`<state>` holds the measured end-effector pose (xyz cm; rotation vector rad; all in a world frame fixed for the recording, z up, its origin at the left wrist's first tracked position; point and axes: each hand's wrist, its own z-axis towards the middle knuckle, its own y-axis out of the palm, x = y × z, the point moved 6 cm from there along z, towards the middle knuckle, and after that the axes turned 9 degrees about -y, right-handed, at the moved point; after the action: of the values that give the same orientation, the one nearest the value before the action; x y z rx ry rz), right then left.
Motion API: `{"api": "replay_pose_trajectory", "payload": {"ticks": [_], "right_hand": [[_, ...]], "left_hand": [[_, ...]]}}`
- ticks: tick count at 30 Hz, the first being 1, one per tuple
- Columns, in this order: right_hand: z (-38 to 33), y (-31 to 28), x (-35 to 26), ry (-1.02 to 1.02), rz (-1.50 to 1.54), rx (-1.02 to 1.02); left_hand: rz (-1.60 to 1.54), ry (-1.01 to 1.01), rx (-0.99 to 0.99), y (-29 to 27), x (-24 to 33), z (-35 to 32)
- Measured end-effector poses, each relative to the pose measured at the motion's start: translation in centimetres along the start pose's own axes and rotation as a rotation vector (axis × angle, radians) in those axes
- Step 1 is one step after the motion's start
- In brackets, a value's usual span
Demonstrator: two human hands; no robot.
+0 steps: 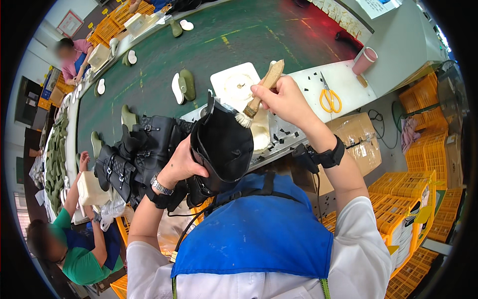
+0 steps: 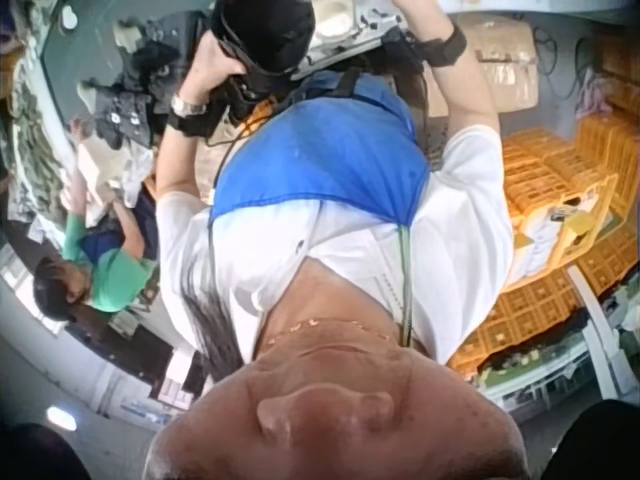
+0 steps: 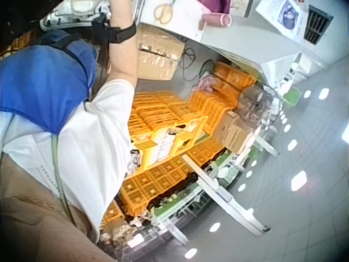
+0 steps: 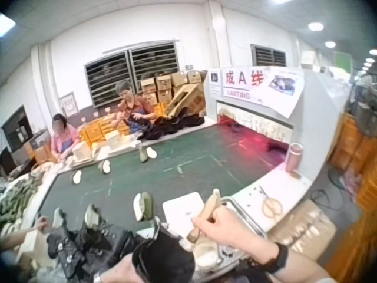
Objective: The recorder prepares boot uppers by trimming excess material and applying adhesive to the base using a brush at a factory station.
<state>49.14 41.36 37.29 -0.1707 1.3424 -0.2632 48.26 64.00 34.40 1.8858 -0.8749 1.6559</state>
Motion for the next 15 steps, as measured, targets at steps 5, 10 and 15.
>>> {"api": "replay_pose_trajectory", "payload": {"ticks": [5, 10, 15], "right_hand": [[0.4, 0.7, 0.2, -0.047, -0.017, 0.063], [1.0, 1.3, 0.7, -0.180, -0.062, 0.116], [0.3, 1.2, -0.4, -0.172, -0.022, 0.093]], "left_hand": [[-0.039, -0.028, -0.076, 0.8, -0.3, -0.4], [-0.018, -0.014, -0.093, 0.9, -0.9, -0.1], [0.321, 0.049, 0.141, -1.3, -0.7, 0.1]]}}
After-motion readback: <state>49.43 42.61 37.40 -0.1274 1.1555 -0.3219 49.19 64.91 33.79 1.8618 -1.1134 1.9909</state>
